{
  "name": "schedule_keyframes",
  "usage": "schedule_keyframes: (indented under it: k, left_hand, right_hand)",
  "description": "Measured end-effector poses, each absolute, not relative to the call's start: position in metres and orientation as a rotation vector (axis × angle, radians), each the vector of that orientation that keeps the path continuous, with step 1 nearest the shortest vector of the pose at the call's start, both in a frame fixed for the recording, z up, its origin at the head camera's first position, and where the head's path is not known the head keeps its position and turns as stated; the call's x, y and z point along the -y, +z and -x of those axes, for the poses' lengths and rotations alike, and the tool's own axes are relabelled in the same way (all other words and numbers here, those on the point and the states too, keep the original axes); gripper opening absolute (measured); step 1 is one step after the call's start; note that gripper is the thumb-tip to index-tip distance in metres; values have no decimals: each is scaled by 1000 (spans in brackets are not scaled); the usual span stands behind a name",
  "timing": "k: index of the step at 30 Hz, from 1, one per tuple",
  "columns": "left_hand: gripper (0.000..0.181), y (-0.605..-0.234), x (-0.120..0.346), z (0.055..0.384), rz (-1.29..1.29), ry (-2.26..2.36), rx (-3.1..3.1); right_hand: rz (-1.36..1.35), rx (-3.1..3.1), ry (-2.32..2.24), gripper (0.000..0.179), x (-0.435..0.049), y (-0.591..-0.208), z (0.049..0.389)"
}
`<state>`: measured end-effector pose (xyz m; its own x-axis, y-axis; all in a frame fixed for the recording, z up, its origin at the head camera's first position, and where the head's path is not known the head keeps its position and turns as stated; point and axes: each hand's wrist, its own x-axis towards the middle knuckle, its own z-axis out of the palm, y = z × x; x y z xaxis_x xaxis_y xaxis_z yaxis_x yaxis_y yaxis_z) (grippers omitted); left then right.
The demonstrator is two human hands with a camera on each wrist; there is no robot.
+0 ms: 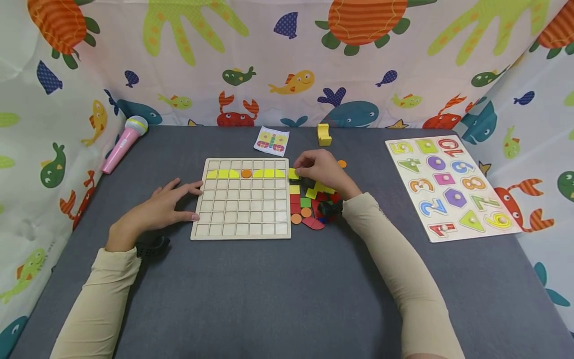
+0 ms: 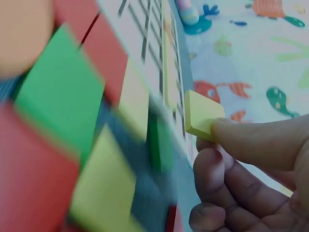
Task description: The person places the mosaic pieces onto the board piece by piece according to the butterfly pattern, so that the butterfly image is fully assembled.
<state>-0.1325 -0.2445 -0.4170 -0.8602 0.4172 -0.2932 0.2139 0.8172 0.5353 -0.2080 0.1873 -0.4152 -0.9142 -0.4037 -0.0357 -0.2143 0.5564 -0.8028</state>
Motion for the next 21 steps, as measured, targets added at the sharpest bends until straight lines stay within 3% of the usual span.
schedule_keyframes:
  k: [21]
  left_hand:
    - [81,-417,247,134,-465,685,-2588]
  right_hand:
    - [710,-2418,-1302,8,-51,-415,218]
